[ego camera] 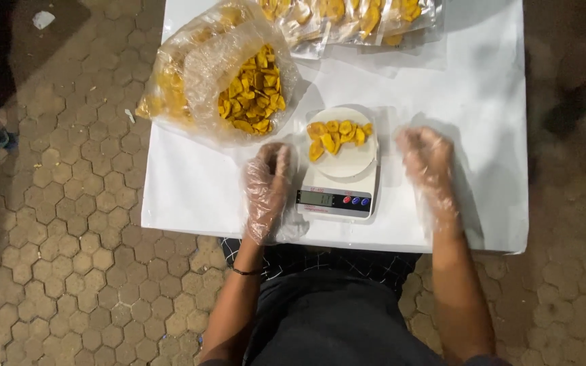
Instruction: Weighing small yellow snacks on a digital scale and placing them into plastic bags for packaging.
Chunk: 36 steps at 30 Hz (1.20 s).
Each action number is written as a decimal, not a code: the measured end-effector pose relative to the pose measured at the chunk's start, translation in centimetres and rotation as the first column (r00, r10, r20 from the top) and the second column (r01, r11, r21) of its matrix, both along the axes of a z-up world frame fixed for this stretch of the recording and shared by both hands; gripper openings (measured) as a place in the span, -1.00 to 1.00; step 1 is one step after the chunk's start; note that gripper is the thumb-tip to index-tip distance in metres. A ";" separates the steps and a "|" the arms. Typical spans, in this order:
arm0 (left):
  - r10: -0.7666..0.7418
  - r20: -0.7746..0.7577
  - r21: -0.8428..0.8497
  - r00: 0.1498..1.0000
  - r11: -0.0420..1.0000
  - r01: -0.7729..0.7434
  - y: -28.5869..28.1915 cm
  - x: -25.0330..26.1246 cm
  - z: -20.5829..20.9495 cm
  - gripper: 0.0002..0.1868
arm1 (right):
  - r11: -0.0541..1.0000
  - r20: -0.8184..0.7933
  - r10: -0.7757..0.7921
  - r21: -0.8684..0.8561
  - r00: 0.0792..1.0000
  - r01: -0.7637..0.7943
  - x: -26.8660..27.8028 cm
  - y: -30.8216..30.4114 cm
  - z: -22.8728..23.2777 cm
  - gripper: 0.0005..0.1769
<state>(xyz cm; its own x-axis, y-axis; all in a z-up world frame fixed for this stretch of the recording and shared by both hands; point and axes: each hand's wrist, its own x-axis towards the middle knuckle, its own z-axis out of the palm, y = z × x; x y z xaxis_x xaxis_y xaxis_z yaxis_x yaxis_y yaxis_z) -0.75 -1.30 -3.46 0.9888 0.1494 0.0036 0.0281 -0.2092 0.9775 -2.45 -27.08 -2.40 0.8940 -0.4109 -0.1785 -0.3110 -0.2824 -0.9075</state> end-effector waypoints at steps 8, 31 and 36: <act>-0.137 -0.062 0.145 0.989 0.979 0.145 0.6 -2.3 2.7 -0.77 | 0.991 0.415 0.120 -0.097 0.902 -0.087 -3.7 3.1 1.4 -0.86; -0.471 0.167 -0.599 0.866 0.649 0.469 -1.0 -7.8 4.3 -0.85 | 0.882 0.452 0.465 -0.308 0.762 -0.355 -9.4 6.7 2.0 -0.91; -0.491 0.126 -0.599 0.862 0.655 0.461 -0.5 -7.8 4.8 -0.81 | 0.859 0.391 0.512 -0.249 0.765 -0.448 -8.9 6.6 3.8 -0.84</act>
